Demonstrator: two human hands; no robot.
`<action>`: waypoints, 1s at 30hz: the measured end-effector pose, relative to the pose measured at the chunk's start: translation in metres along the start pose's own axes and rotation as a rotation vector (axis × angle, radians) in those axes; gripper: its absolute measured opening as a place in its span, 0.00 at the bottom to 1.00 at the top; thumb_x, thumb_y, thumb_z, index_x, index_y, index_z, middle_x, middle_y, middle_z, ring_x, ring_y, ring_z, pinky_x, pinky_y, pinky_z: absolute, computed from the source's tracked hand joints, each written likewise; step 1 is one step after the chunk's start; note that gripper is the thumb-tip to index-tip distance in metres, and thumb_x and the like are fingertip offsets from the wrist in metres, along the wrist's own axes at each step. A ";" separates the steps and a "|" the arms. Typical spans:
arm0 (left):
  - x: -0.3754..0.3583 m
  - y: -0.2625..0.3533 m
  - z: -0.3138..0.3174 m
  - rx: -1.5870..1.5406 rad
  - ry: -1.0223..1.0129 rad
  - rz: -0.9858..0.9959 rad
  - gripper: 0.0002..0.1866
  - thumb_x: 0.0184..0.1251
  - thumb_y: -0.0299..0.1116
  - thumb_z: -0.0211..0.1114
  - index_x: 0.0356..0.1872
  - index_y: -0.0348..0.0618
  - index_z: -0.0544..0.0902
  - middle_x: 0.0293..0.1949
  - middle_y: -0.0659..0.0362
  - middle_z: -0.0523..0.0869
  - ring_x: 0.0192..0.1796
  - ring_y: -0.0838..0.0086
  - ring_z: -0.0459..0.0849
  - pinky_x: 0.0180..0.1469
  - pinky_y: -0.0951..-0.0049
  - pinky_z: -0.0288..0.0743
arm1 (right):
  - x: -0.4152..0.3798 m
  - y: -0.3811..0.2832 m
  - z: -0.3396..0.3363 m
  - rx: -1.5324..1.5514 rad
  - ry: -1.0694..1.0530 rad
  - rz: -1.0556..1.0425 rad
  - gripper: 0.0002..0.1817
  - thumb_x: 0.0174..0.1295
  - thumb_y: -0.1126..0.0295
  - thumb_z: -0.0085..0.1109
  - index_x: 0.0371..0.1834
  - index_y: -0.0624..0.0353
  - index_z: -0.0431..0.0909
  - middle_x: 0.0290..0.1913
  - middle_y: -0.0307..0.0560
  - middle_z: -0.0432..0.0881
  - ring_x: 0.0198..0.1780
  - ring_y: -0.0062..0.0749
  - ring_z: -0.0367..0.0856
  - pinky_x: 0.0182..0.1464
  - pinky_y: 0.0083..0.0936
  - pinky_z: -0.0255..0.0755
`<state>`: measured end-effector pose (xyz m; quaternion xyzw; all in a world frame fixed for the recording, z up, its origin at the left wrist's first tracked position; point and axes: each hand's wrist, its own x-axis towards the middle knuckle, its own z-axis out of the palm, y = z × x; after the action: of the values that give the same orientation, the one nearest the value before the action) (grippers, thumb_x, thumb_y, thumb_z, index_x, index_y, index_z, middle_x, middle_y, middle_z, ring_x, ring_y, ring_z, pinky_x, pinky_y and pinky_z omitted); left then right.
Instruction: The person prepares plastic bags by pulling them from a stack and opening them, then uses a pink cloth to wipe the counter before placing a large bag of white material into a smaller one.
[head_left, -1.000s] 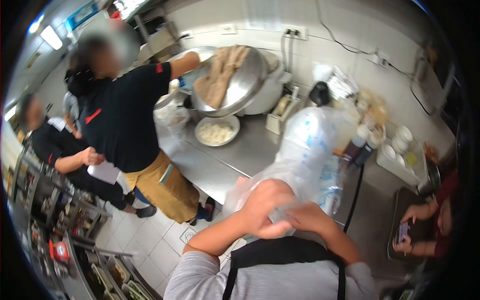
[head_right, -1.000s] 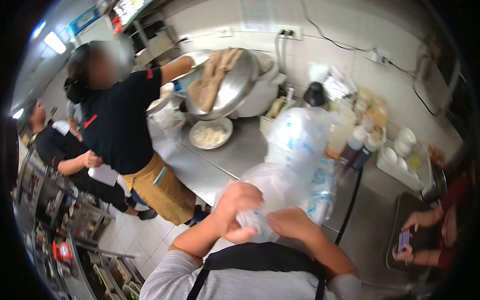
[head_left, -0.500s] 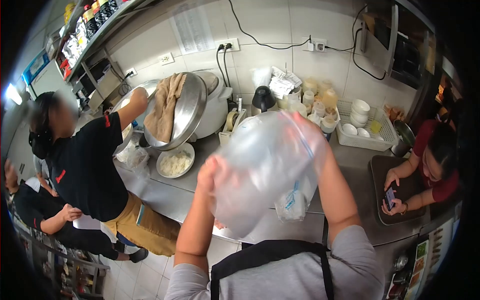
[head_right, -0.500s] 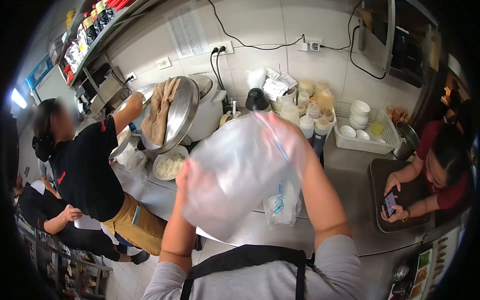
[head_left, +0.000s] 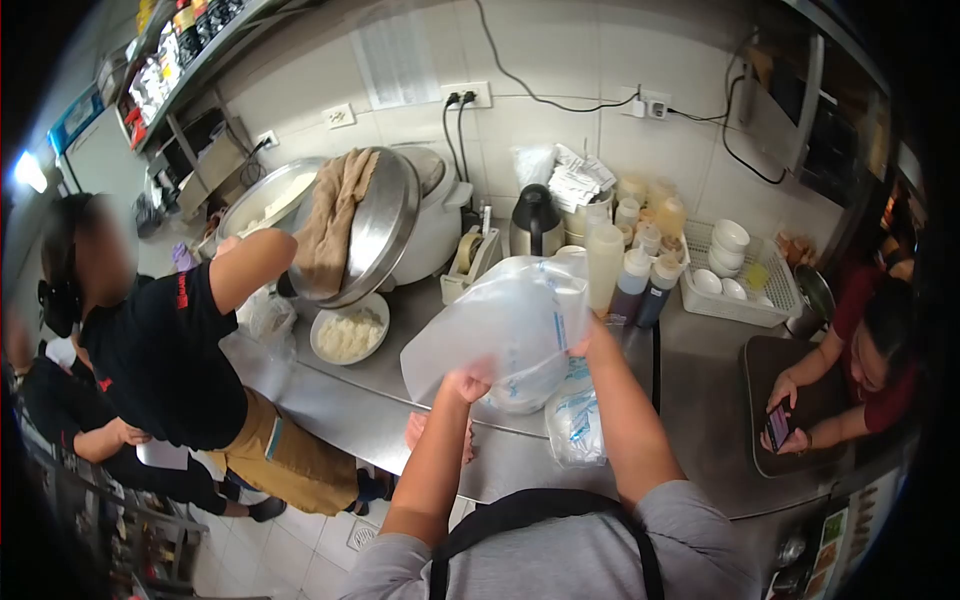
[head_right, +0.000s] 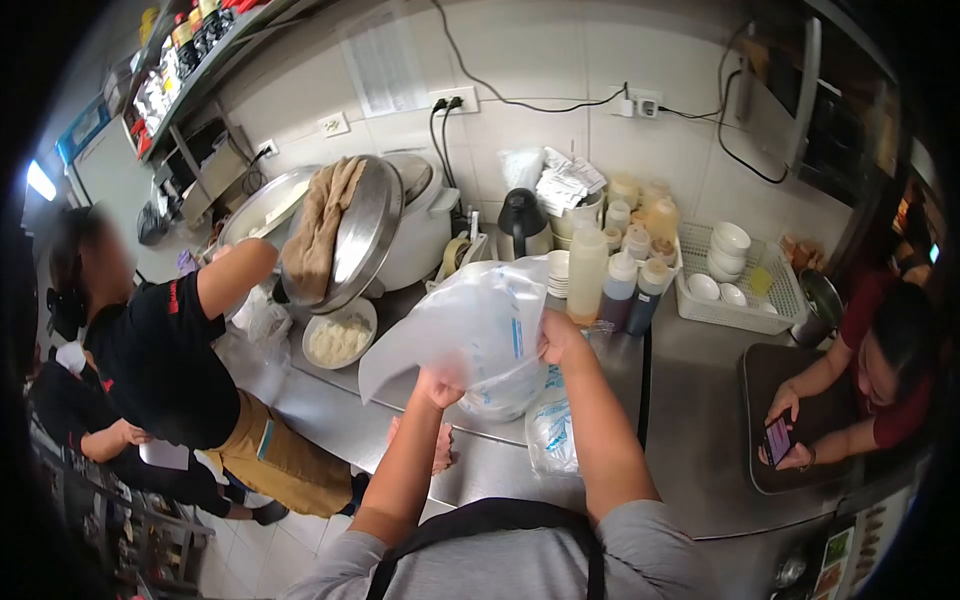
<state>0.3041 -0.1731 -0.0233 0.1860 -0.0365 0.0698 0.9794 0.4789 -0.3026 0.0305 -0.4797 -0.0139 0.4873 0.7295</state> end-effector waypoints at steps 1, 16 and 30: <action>0.001 0.001 -0.005 0.012 0.063 0.002 0.09 0.61 0.38 0.48 0.27 0.48 0.73 0.17 0.68 0.73 0.13 0.86 0.67 0.09 0.88 0.58 | -0.003 0.000 0.002 -0.064 -0.009 0.004 0.12 0.58 0.65 0.40 0.31 0.56 0.74 0.18 0.36 0.73 0.10 0.18 0.64 0.08 0.14 0.51; -0.017 -0.039 -0.036 -0.035 0.463 0.331 0.19 0.63 0.31 0.45 0.56 0.47 0.61 0.19 0.68 0.71 0.13 0.86 0.63 0.08 0.89 0.55 | 0.029 0.075 -0.033 -0.022 0.046 -0.104 0.17 0.58 0.65 0.41 0.46 0.63 0.68 0.39 0.47 0.75 0.39 0.34 0.75 0.40 0.27 0.71; -0.046 -0.073 -0.003 -0.010 0.610 0.529 0.10 0.62 0.33 0.51 0.41 0.44 0.65 0.35 0.59 0.76 0.35 0.74 0.77 0.36 0.77 0.75 | -0.013 0.118 -0.026 0.174 0.066 -0.122 0.15 0.59 0.67 0.40 0.47 0.62 0.66 0.45 0.48 0.73 0.44 0.34 0.73 0.45 0.27 0.67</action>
<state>0.2698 -0.2455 -0.0566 0.1359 0.2086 0.3713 0.8945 0.4026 -0.3218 -0.0616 -0.4288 0.0233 0.4253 0.7967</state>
